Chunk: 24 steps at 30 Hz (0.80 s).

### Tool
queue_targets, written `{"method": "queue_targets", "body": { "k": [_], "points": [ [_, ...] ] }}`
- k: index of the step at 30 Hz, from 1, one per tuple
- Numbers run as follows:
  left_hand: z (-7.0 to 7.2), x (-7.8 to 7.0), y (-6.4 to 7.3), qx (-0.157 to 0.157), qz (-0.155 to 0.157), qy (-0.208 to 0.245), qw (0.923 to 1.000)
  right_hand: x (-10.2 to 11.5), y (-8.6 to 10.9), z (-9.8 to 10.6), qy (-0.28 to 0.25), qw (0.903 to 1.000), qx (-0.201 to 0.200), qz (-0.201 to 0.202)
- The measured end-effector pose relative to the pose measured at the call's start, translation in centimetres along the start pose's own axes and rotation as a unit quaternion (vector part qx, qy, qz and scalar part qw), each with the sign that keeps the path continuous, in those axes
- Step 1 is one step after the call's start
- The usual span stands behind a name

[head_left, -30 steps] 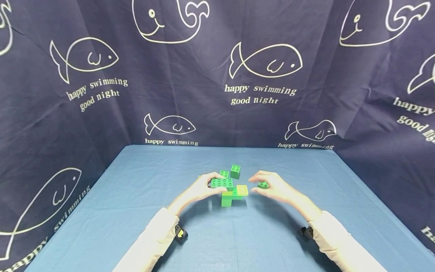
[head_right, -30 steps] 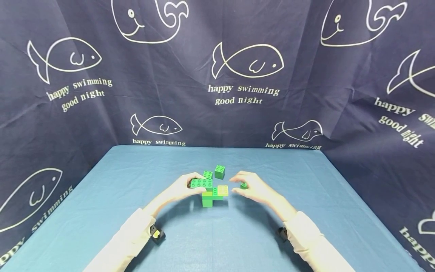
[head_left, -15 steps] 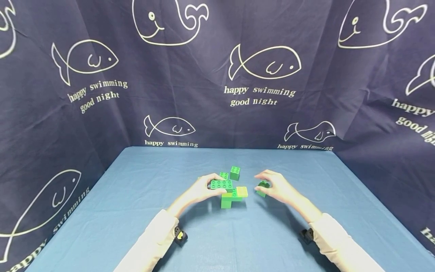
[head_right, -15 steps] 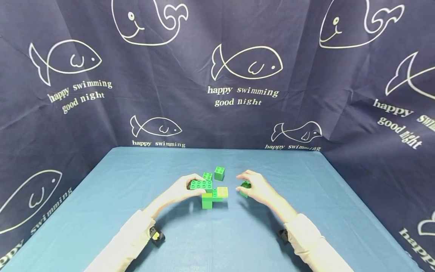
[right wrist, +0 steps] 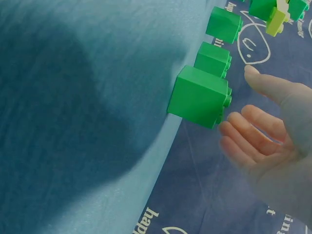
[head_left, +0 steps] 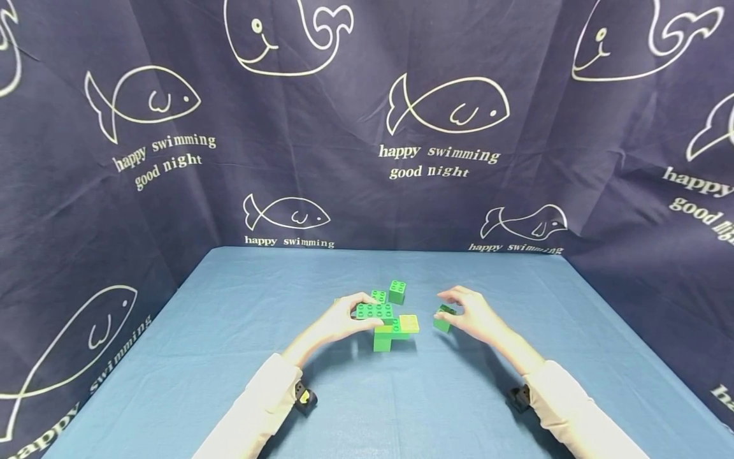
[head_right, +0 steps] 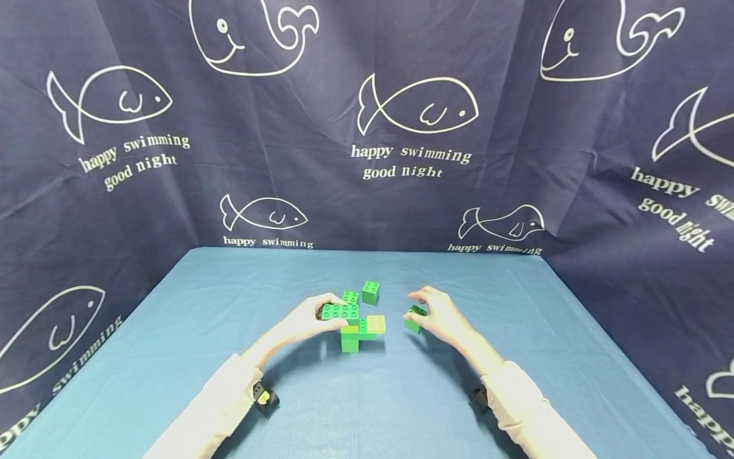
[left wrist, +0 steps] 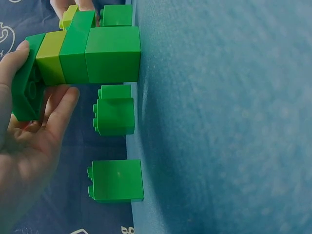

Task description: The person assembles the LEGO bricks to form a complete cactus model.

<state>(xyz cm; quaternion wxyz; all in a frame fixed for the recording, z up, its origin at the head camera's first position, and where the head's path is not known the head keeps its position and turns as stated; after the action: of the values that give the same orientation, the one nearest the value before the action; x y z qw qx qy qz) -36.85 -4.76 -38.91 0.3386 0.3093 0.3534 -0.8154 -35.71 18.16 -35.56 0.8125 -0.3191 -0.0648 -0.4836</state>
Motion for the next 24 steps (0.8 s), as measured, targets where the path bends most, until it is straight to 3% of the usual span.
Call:
{"method": "queue_targets", "body": {
  "k": [7,15,21,24],
  "points": [
    [-0.1,-0.1,0.0,0.001,0.000,-0.001,1.0000,-0.6,0.2,0.0,0.014,0.9993,0.009,-0.032],
    [-0.1,-0.1,0.0,0.002,0.001,-0.001,1.0000,-1.1,0.5,-0.5,0.008,0.9987,0.026,-0.044],
    [-0.1,-0.1,0.1,0.002,0.005,0.002,1.0000,-0.7,0.6,-0.4,-0.014,0.9996,0.015,-0.021],
    [0.0,-0.1,0.1,0.001,0.007,0.005,1.0000,-1.2,0.5,-0.7,-0.009,0.9986,0.029,-0.043]
  ]
}}
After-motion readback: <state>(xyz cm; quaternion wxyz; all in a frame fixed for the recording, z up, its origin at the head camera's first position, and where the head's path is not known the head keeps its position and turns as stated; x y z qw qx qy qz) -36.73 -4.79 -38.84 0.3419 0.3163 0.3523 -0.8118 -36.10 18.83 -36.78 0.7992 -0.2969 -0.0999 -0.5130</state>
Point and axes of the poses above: each hand's wrist, its own y-axis away from the middle knuckle, its own z-axis out of the back of the hand, x = y × z, the point moved 8 cm from there along -y, towards the middle knuckle, and after that the axes turned 7 degrees about -z, right-handed, at the moved point
